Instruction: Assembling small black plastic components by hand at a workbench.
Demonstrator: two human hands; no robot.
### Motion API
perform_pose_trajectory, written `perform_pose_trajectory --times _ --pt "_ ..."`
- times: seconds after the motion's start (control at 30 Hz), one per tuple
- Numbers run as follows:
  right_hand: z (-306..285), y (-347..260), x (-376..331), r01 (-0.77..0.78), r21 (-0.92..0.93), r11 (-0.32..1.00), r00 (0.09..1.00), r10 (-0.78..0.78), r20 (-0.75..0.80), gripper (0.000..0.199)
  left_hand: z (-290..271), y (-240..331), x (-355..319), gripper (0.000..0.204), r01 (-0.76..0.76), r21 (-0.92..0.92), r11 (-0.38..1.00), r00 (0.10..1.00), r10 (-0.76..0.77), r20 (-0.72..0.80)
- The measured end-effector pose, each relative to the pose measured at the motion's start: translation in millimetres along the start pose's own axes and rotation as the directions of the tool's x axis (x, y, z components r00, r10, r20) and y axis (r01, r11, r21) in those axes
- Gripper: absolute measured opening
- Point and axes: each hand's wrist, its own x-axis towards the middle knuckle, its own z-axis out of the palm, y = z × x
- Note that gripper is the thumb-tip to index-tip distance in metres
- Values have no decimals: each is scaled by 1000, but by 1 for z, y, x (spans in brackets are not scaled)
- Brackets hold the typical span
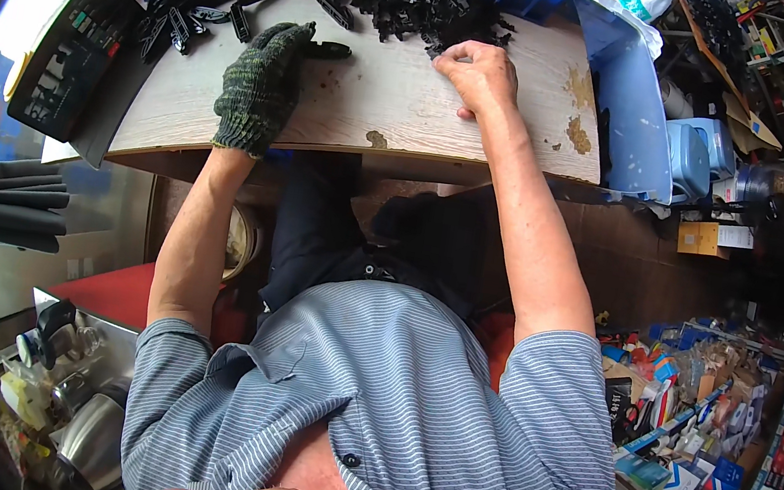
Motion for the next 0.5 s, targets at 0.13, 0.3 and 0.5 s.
perform_pose_trajectory --times 0.13,0.3,0.5 --pt "2 4 -1 6 31 1000 1000 -5 -20 20 -1 -2 3 27 18 141 990 995 -32 95" --pt "2 7 -4 14 65 998 999 -11 -41 19 -4 2 5 25 89 230 969 987 -118 113" --pt "3 6 -7 83 108 991 994 -74 -83 17 -4 22 -2 29 -86 71 994 981 97 -166"
